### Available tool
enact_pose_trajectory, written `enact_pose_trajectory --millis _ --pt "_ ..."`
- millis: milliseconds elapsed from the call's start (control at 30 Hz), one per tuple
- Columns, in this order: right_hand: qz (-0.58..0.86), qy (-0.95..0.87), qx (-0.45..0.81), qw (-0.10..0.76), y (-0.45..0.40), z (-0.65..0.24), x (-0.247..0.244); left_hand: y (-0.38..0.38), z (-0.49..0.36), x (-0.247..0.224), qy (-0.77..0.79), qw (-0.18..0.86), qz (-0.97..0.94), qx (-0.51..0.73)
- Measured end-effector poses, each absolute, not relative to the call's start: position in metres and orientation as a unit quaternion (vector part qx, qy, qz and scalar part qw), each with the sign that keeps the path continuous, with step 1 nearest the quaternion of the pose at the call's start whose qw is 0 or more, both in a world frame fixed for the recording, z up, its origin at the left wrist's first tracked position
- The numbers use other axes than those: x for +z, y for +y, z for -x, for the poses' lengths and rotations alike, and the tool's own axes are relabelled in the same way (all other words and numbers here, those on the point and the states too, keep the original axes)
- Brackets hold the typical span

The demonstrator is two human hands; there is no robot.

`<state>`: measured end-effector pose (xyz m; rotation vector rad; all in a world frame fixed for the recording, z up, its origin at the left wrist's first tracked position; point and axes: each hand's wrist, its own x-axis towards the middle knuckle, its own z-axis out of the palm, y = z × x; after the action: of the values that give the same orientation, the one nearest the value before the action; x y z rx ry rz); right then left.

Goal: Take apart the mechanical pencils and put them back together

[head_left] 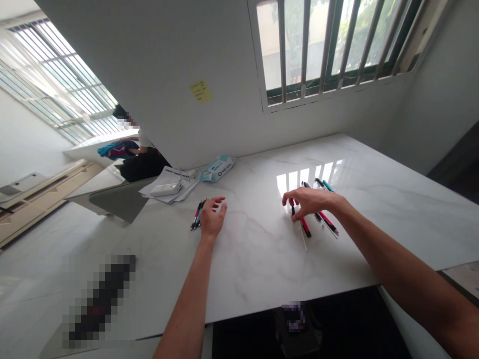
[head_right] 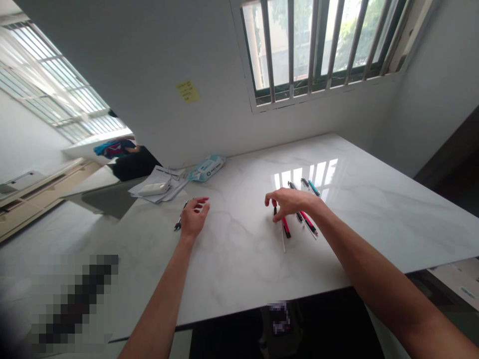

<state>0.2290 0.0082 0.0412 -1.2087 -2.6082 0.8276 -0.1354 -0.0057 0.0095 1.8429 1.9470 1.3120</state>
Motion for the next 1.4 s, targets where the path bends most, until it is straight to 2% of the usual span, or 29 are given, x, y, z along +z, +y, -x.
enact_pose_trajectory --millis 67,167,233,333,500,633,833,967,1067,1200,1267,1400 --pt "0.370 -0.885 0.246 0.140 0.006 -0.223 0.043 -0.017 0.103 0.012 0.603 0.227 -0.606 0.467" --pt "0.314 -0.896 0.230 0.212 -0.002 -0.208 0.043 -0.038 0.051 0.009 0.544 0.377 -0.574 0.482" --pt "0.291 -0.898 0.234 0.234 -0.008 -0.197 0.042 -0.050 0.027 0.003 0.534 0.447 -0.547 0.464" --pt "0.278 -0.899 0.241 0.237 -0.017 -0.186 0.040 -0.060 0.012 -0.005 0.511 0.491 -0.541 0.453" --pt "0.280 -0.893 0.264 0.234 -0.019 -0.183 0.042 -0.061 0.016 -0.011 0.476 0.482 -0.551 0.487" --pt "0.333 -0.883 0.229 0.238 -0.005 -0.199 0.043 -0.058 0.021 -0.012 0.499 0.423 -0.544 0.525" --pt "0.408 -0.869 0.267 0.089 0.010 -0.221 0.032 -0.053 0.028 -0.013 0.539 0.332 -0.580 0.513" --pt "0.405 -0.864 0.294 0.053 0.011 -0.218 0.024 -0.054 0.029 -0.014 0.545 0.317 -0.590 0.504" --pt "0.412 -0.859 0.286 0.102 0.013 -0.215 0.022 -0.056 0.028 -0.014 0.536 0.317 -0.599 0.503" --pt "0.401 -0.805 0.344 0.271 0.012 -0.205 0.021 -0.057 0.025 -0.013 0.514 0.325 -0.605 0.513" --pt "0.367 -0.774 0.398 0.329 0.008 -0.196 0.018 -0.058 0.023 -0.013 0.504 0.331 -0.603 0.521" --pt "0.326 -0.733 0.468 0.370 0.002 -0.180 0.009 -0.059 0.022 -0.013 0.489 0.351 -0.598 0.529"
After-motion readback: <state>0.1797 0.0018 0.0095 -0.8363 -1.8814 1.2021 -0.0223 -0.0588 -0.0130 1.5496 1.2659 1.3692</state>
